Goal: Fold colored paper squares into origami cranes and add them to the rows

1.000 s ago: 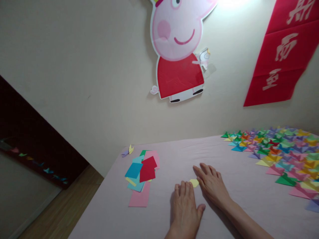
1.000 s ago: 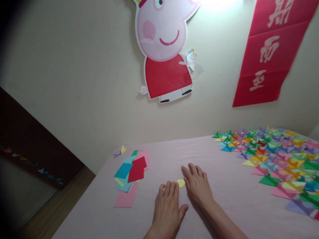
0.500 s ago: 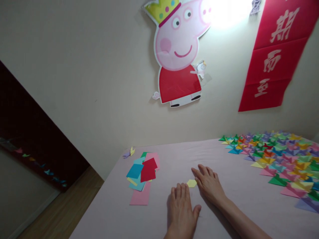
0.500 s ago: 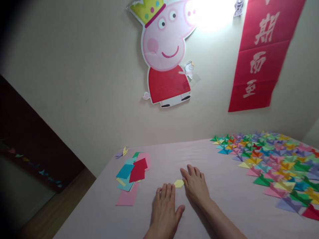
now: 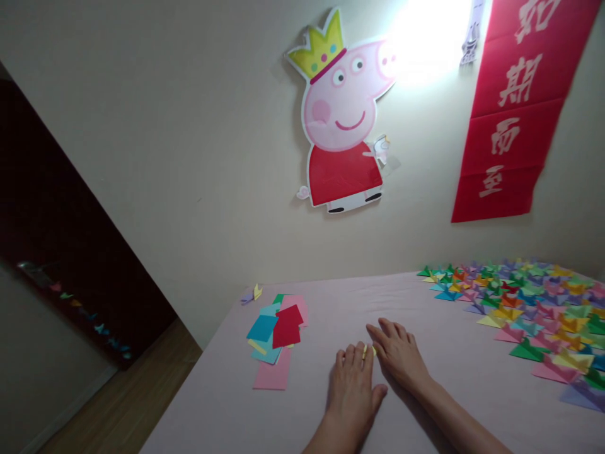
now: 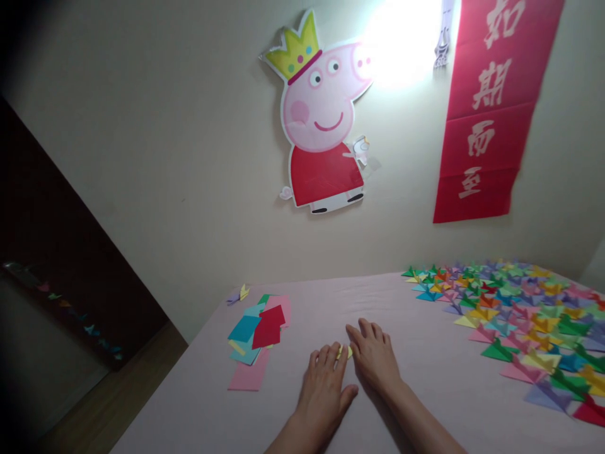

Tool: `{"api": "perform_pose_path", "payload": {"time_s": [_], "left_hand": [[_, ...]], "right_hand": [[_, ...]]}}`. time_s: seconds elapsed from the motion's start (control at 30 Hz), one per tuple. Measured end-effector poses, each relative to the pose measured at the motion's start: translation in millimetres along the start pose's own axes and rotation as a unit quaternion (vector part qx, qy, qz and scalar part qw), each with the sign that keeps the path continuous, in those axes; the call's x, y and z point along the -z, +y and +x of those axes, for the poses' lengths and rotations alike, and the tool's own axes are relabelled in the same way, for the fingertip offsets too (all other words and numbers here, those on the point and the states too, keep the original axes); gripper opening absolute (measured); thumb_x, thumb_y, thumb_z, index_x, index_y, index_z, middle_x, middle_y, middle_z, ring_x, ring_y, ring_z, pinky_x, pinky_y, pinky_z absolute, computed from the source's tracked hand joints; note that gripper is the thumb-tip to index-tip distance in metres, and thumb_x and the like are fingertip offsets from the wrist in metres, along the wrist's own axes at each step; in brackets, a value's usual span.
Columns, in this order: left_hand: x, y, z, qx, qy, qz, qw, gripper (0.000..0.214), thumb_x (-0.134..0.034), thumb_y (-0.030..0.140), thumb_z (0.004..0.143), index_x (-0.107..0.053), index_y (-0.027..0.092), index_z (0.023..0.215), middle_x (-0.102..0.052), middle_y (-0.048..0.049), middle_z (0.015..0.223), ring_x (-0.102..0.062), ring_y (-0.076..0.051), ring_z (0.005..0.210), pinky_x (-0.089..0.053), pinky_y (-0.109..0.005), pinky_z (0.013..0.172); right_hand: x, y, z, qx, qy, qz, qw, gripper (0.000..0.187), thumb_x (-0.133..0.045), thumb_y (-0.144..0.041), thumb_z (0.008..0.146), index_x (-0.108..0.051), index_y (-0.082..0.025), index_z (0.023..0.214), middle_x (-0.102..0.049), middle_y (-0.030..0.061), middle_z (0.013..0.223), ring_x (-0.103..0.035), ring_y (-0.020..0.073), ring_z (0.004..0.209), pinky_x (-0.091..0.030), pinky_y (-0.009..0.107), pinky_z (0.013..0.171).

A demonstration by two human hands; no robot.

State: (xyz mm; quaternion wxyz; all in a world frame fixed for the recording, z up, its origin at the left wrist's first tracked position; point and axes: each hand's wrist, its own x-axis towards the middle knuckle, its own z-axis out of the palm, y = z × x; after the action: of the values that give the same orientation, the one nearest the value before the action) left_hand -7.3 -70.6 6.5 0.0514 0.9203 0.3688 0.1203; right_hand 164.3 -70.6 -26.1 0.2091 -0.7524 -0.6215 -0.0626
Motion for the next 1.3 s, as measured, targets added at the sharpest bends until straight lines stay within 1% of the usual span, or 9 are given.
{"api": "perform_pose_path", "payload": {"time_s": [0.1,0.27,0.37,0.43,0.53,0.67,0.8,1.17,1.3], "left_hand": [[3.8,9,12,0.002,-0.004,-0.001,1.000,0.046,-0.060,0.042,0.093,-0.056,0.020,0.132,-0.061,-0.0099,0.127,-0.054,-0.031,0.115,-0.041,-0.050,0.103],[11.9,7,18,0.005,0.004,-0.019,1.000,0.027,-0.061,0.031,0.092,-0.062,0.021,0.118,-0.062,-0.0078,0.120,-0.055,-0.029,0.109,-0.042,-0.049,0.098],[16.0,3,24,0.018,0.007,-0.047,0.999,0.015,-0.062,0.025,0.091,-0.066,0.022,0.105,-0.062,-0.0050,0.114,-0.056,-0.027,0.105,-0.042,-0.046,0.094],[16.7,0,30,0.034,0.009,-0.068,0.997,0.009,-0.064,0.024,0.089,-0.066,0.022,0.098,-0.062,-0.0041,0.111,-0.056,-0.026,0.104,-0.042,-0.044,0.092],[13.1,-3,36,0.049,0.017,-0.090,0.995,0.009,-0.067,0.023,0.088,-0.065,0.022,0.097,-0.061,-0.0034,0.109,-0.055,-0.025,0.102,-0.042,-0.042,0.089],[4.7,-7,38,0.051,0.033,-0.114,0.992,0.014,-0.067,0.022,0.087,-0.062,0.022,0.101,-0.062,-0.0022,0.107,-0.055,-0.024,0.100,-0.041,-0.040,0.088],[1.7,-10,36,0.064,0.036,-0.122,0.990,0.022,-0.068,0.023,0.087,-0.061,0.022,0.109,-0.062,-0.0030,0.109,-0.055,-0.025,0.102,-0.041,-0.039,0.089],[1.7,-9,40,0.088,0.026,-0.096,0.991,0.012,-0.064,0.016,0.091,-0.065,0.022,0.101,-0.063,-0.0031,0.106,-0.057,-0.024,0.100,-0.042,-0.037,0.086],[2.0,-10,41,0.087,0.040,-0.131,0.987,0.009,-0.064,0.015,0.091,-0.063,0.021,0.098,-0.065,-0.0021,0.103,-0.058,-0.023,0.098,-0.041,-0.036,0.083]], "right_hand": [[-2,2,1,-0.002,-0.003,0.021,1.000,0.041,-0.048,-0.018,0.090,-0.066,-0.028,0.126,-0.058,0.0133,0.137,-0.050,0.0364,0.122,-0.043,0.051,0.095],[-2,14,6,0.003,-0.015,0.085,0.996,0.039,-0.044,-0.022,0.092,-0.067,-0.027,0.124,-0.060,0.0132,0.134,-0.052,0.0350,0.120,-0.044,0.051,0.094],[7,23,8,0.029,-0.032,0.142,0.989,0.038,-0.044,-0.022,0.092,-0.066,-0.026,0.122,-0.066,0.0101,0.125,-0.058,0.0272,0.112,-0.048,0.042,0.094],[14,26,7,0.051,-0.046,0.176,0.982,0.032,-0.044,-0.023,0.091,-0.069,-0.025,0.112,-0.070,0.0076,0.113,-0.061,0.0231,0.104,-0.050,0.036,0.091],[23,24,6,0.084,-0.077,0.237,0.965,0.022,-0.050,-0.023,0.086,-0.071,-0.025,0.094,-0.071,0.0054,0.101,-0.061,0.0234,0.099,-0.048,0.037,0.090],[24,19,7,0.083,-0.102,0.276,0.952,0.014,-0.056,-0.023,0.083,-0.071,-0.025,0.085,-0.068,0.0051,0.099,-0.058,0.0243,0.096,-0.044,0.040,0.089],[19,18,9,0.080,-0.099,0.258,0.958,0.012,-0.059,-0.026,0.084,-0.071,-0.026,0.082,-0.068,0.0045,0.094,-0.058,0.0237,0.092,-0.043,0.038,0.085],[16,15,7,0.099,-0.072,0.229,0.966,0.017,-0.054,-0.026,0.091,-0.068,-0.024,0.082,-0.065,0.0055,0.088,-0.056,0.0233,0.086,-0.043,0.037,0.079],[18,14,7,0.103,-0.066,0.238,0.963,0.017,-0.052,-0.025,0.091,-0.066,-0.023,0.081,-0.065,0.0053,0.087,-0.056,0.0227,0.085,-0.043,0.037,0.078]]}}
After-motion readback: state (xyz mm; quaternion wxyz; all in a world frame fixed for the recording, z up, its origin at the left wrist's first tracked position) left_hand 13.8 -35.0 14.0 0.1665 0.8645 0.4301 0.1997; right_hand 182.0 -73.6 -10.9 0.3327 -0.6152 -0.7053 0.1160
